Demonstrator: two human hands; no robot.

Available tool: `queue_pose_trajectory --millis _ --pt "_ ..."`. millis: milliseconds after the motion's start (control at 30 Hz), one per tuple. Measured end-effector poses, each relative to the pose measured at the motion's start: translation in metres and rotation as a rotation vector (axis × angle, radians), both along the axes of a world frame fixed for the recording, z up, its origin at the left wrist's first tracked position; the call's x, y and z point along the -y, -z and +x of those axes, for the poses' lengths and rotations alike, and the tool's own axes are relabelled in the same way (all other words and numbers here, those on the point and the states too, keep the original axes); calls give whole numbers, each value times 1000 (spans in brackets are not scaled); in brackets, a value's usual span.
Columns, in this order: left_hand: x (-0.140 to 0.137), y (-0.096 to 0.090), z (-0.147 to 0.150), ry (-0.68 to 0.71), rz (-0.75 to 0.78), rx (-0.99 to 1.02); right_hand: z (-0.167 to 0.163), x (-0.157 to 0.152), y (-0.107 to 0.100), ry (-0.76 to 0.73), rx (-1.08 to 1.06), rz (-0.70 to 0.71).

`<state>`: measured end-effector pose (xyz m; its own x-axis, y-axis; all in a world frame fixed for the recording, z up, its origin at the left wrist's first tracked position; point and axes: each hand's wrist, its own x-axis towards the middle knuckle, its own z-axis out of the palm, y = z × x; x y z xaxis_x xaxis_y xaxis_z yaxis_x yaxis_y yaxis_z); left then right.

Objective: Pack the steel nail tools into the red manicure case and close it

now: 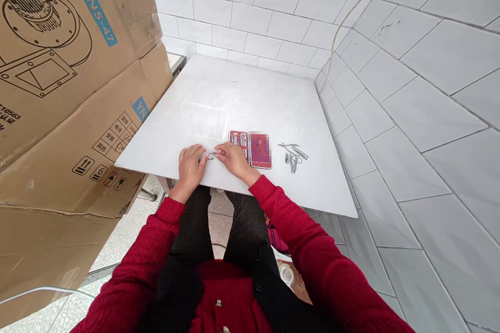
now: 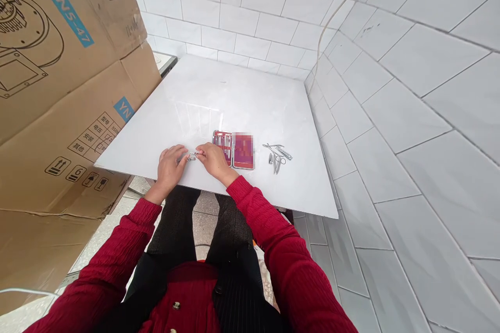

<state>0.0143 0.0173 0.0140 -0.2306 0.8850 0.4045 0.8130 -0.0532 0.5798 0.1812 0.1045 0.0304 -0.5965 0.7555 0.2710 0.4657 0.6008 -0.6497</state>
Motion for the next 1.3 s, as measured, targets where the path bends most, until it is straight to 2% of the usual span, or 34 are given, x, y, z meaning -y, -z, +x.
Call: queue_pose_trajectory --millis 300,567,867,1100,1300 --pt "5 -9 13 81 -18 214 21 18 -10 -117 -9 73" --pt "14 -8 23 131 9 434 34 28 -25 -125 23 74" --pt "17 -9 31 195 18 403 42 35 -32 -81 81 103" --pt "21 -17 36 250 39 344 48 33 -32 -146 3 9" --pt "22 -17 41 254 59 365 52 29 -31 -180 -22 23"
